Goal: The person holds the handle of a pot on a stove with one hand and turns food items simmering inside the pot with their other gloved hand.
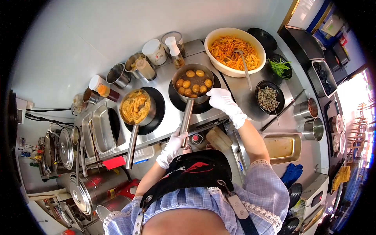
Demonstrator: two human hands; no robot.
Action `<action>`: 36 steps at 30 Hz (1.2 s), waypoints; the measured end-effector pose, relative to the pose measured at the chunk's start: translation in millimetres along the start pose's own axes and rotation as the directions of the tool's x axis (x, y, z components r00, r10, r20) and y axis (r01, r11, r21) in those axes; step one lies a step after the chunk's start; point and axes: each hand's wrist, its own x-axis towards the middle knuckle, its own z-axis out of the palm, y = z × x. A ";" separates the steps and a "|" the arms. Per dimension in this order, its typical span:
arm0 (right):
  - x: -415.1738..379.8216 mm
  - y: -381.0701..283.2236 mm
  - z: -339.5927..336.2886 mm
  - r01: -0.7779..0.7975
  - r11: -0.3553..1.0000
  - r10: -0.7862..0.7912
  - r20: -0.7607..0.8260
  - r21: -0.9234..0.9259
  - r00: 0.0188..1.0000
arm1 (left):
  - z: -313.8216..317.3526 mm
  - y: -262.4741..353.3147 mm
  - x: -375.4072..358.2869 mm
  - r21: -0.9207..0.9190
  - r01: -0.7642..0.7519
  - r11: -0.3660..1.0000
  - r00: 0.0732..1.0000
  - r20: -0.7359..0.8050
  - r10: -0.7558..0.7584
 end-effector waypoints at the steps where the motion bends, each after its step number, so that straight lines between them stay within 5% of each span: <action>1: 2.2 -3.9 9.0 0.033 0.999 -0.033 -0.009 0.022 0.999 | 0.7 -0.1 0.4 -0.008 -0.016 1.000 1.000 -0.013 0.016; 8: 15.4 -46.9 75.5 0.165 0.981 -0.188 -0.272 -0.104 0.944 | 3.4 4.5 -1.9 -0.001 -0.021 1.000 0.999 -0.025 0.021; 16: 50.1 -20.5 80.5 0.057 0.974 -0.161 -0.495 -0.220 0.854 | 5.4 13.0 -6.1 0.029 -0.013 0.999 1.000 -0.028 0.014; 21: 28.5 -1.5 52.7 -0.023 0.992 -0.024 -0.372 -0.121 0.928 | 4.6 13.8 -7.8 0.025 -0.035 0.999 0.999 -0.026 0.036; 30: -4.6 8.3 -10.6 0.007 0.999 -0.019 -0.335 -0.039 0.942 | 3.9 11.0 -6.9 -0.034 -0.031 0.999 0.999 0.007 0.031; 36: -17.1 -2.5 -42.7 0.029 0.979 -0.031 -0.004 -0.202 1.000 | 2.1 7.7 -4.5 -0.029 -0.014 0.999 1.000 0.008 0.014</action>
